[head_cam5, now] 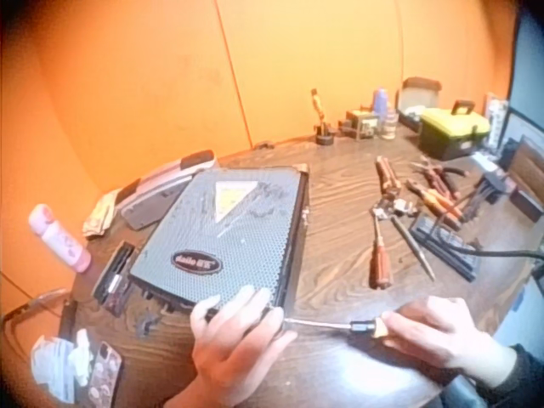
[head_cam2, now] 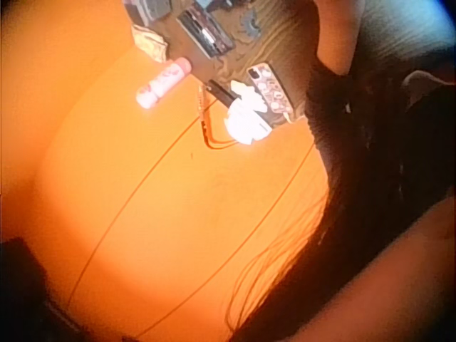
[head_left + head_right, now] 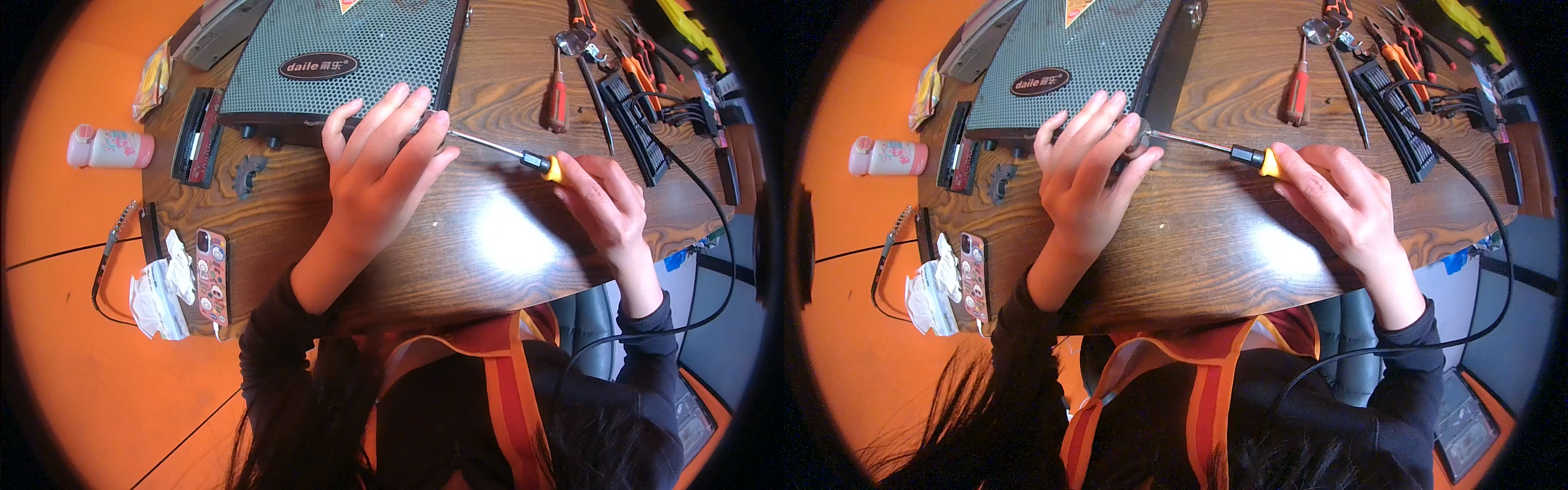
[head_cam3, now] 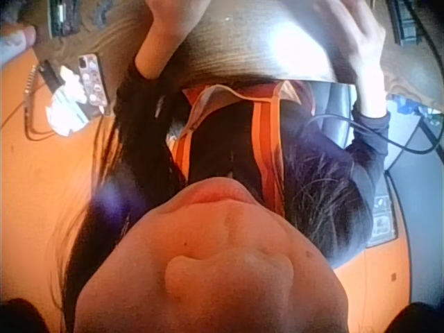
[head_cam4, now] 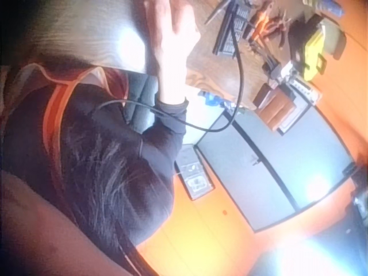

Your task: The person uses a screwdriver to tighten screws on the corners of a small black speaker placed on a wooden table. They rotate the speaker to access different sides and continue securing the screws.

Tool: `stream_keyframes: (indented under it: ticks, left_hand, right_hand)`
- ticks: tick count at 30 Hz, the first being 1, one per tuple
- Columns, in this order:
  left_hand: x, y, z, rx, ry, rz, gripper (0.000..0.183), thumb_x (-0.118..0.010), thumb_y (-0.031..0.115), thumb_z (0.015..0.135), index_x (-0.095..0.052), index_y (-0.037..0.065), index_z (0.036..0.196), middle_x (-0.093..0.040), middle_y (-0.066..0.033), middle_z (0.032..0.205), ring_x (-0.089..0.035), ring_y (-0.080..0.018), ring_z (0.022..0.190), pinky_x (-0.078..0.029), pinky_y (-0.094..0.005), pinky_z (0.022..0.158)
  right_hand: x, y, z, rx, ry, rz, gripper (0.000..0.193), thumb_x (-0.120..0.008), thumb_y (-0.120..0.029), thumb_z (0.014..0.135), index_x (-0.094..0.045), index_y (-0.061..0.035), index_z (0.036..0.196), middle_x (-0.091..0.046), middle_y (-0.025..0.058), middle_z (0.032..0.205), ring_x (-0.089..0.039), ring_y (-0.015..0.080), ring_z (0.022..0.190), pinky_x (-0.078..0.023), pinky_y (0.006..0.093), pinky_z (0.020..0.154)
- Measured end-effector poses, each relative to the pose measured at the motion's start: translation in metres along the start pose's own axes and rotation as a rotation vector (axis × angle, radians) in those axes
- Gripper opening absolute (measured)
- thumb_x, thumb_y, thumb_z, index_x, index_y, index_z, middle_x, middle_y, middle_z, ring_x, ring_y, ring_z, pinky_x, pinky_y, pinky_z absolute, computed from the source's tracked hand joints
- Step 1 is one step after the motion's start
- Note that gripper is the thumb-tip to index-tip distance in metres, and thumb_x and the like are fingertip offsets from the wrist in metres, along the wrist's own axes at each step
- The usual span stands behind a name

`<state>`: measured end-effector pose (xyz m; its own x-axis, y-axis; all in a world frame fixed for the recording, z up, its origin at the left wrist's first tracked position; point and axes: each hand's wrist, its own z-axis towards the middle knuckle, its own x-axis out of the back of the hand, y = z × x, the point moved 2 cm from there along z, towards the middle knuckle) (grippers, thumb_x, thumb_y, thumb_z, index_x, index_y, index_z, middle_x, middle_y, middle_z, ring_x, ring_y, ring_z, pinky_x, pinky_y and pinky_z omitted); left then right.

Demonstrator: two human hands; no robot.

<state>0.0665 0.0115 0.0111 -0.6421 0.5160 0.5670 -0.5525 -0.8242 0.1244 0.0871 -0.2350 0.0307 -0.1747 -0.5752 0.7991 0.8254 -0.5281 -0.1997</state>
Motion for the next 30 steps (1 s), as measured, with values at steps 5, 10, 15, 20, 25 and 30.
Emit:
stream_keyframes:
  ticks: [5, 10, 15, 20, 25, 30]
  left_hand:
    - [-0.001, -0.001, -0.001, -0.001, 0.016, 0.014, 0.039, -0.078, 0.015, 0.062, -0.063, 0.011, 0.098, -0.062, -0.0056, 0.108, -0.059, -0.021, 0.104, -0.035, -0.0397, 0.092]
    - [0.001, 0.0, 0.001, 0.003, 0.007, 0.02, 0.039, -0.078, 0.014, 0.062, -0.063, 0.01, 0.098, -0.062, -0.0053, 0.108, -0.058, -0.0207, 0.104, -0.035, -0.0394, 0.092]
    - [0.001, 0.001, 0.001, 0.002, 0.0, 0.034, 0.039, -0.079, 0.015, 0.062, -0.063, 0.01, 0.098, -0.062, -0.0061, 0.108, -0.058, -0.0204, 0.104, -0.035, -0.0391, 0.093]
    - [0.003, 0.001, 0.003, -0.004, -0.01, 0.024, 0.04, -0.079, 0.014, 0.062, -0.063, 0.01, 0.098, -0.063, -0.0071, 0.107, -0.059, -0.0204, 0.104, -0.035, -0.0388, 0.093]
    - [0.006, 0.002, 0.004, 0.016, -0.043, 0.008, 0.042, -0.081, 0.013, 0.06, -0.063, 0.006, 0.098, -0.065, -0.0119, 0.105, -0.06, -0.0246, 0.104, -0.036, -0.0368, 0.094]
    - [0.006, 0.002, 0.003, 0.046, -0.064, -0.002, 0.043, -0.081, 0.013, 0.058, -0.063, 0.005, 0.096, -0.066, -0.0126, 0.103, -0.061, -0.0252, 0.102, -0.037, -0.0369, 0.093]
  right_hand:
    - [0.002, 0.01, 0.012, -0.232, -0.119, 0.445, 0.023, -0.069, -0.012, 0.078, -0.065, 0.0003, 0.097, -0.062, 0.0081, 0.075, -0.06, 0.0107, 0.064, -0.045, 0.0205, 0.05]
    - [-0.007, 0.018, 0.009, -1.151, -0.463, 1.48, 0.021, -0.058, -0.021, 0.089, -0.059, -0.0017, 0.096, -0.062, 0.0055, 0.073, -0.05, 0.0021, 0.047, -0.026, 0.0117, 0.033]
    - [-0.009, 0.004, 0.004, -0.733, -0.234, 1.247, 0.023, -0.064, -0.008, 0.081, -0.054, -0.0018, 0.101, -0.062, 0.0058, 0.084, -0.058, 0.0067, 0.067, -0.046, 0.0181, 0.054]
    - [-0.004, 0.002, 0.011, 0.095, 0.044, 0.021, 0.032, -0.072, -0.002, 0.069, -0.064, 0.0004, 0.1, -0.062, 0.01, 0.085, -0.061, 0.0205, 0.07, -0.051, 0.0291, 0.059]
    - [-0.004, 0.001, 0.014, 0.152, 0.093, -0.005, 0.033, -0.076, -0.004, 0.066, -0.066, 0.0044, 0.096, -0.062, 0.0107, 0.077, -0.061, 0.0197, 0.066, -0.05, 0.0283, 0.057]
    - [0.011, 0.006, 0.022, -0.326, -0.158, 0.409, 0.027, -0.076, -0.006, 0.068, -0.066, 0.0041, 0.091, -0.063, 0.0104, 0.077, -0.061, 0.0158, 0.067, -0.047, 0.0241, 0.061]
